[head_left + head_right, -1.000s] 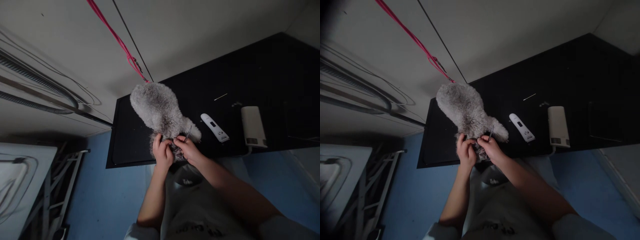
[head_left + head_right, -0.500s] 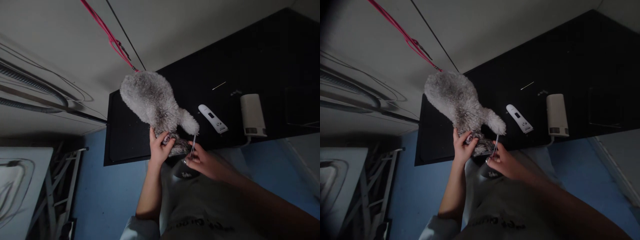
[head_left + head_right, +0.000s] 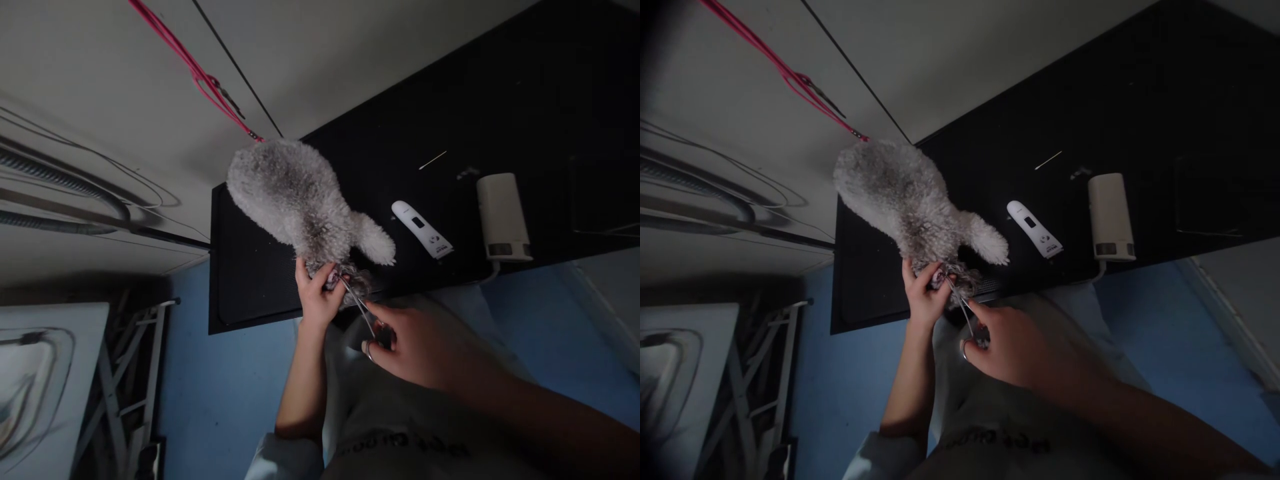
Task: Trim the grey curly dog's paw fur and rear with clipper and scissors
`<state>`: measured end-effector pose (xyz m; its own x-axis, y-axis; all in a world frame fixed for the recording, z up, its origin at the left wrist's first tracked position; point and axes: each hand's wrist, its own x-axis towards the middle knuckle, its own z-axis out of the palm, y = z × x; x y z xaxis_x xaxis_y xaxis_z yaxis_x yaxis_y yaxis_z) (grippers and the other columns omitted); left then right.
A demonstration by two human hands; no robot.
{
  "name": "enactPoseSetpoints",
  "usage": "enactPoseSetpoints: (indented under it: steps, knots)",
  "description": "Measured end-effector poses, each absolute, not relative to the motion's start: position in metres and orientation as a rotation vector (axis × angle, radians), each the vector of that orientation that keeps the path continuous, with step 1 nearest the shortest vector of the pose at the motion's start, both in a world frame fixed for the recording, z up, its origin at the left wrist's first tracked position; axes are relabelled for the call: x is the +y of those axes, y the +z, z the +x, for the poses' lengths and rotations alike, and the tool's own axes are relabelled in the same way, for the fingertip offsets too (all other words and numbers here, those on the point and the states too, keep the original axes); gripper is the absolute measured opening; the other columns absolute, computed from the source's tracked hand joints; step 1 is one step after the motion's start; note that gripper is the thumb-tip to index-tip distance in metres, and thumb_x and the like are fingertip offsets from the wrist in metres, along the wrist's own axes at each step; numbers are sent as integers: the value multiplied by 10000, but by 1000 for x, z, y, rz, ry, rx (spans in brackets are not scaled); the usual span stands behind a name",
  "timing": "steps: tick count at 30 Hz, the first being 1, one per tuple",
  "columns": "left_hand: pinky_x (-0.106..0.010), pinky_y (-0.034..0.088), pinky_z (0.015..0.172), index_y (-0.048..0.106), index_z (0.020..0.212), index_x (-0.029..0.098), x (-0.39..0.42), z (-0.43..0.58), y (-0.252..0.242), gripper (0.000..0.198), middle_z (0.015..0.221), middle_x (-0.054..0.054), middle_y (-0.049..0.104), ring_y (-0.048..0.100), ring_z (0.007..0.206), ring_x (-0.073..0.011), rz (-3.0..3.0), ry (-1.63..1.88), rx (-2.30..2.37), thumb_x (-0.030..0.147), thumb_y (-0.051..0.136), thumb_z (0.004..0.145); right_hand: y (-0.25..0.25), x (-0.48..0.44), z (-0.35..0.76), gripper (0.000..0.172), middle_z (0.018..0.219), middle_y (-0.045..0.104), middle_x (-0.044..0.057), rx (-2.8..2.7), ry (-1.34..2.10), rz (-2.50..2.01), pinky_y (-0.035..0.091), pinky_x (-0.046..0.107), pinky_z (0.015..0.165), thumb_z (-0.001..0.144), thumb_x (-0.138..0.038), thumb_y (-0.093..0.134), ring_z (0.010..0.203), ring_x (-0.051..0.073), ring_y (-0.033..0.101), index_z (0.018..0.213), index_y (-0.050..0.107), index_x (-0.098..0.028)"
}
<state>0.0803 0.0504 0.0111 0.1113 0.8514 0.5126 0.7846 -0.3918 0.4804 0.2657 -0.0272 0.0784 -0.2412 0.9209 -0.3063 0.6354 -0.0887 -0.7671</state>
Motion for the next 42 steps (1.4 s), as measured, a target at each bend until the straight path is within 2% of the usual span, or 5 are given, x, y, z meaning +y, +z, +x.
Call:
enactPoseSetpoints:
  steps: [4, 12, 29, 37, 42]
  knots:
    - [-467, 400, 1088, 719, 997, 193, 49, 83, 9, 309, 1482, -133, 332, 396, 1362, -334, 2331, 1152, 1712, 383, 720, 753, 79, -25, 264, 471, 788, 741, 51, -1890, 1266, -1677, 410, 295, 630, 729, -290, 640, 684, 219, 664, 1193, 636, -210]
    - [-450, 424, 1068, 723, 964, 191, 46, 84, 5, 301, 1446, -137, 370, 448, 1318, -310, 2312, 1160, 1776, 406, 719, 753, 86, -28, 264, 7, 657, 648, -11, -1681, 1535, -1527, 333, 233, 545, 750, -209, 579, 601, 140, 571, 748, 584, -213]
    - [-442, 447, 1019, 695, 958, 196, 44, 88, -4, 273, 1417, -132, 379, 467, 1277, -307, 2422, 1272, 1747, 334, 742, 727, 70, -36, 260, 290, 677, 651, -17, -1543, 1564, -1522, 386, 236, 593, 737, -250, 625, 626, 144, 601, 1025, 620, -212]
    - [-434, 454, 1002, 695, 935, 176, 42, 86, -6, 279, 1361, -144, 404, 492, 1234, -298, 2385, 1264, 1751, 371, 733, 740, 74, -34, 258, 48, 666, 626, -17, -1547, 1611, -1457, 350, 227, 551, 763, -212, 591, 608, 128, 565, 809, 583, -199]
    - [-435, 459, 1004, 689, 911, 166, 43, 87, -5, 279, 1320, -145, 429, 495, 1235, -291, 2369, 1280, 1741, 389, 725, 746, 74, -41, 260, 107, 682, 647, -22, -1532, 1631, -1408, 349, 227, 554, 763, -215, 617, 618, 128, 578, 867, 596, -205]
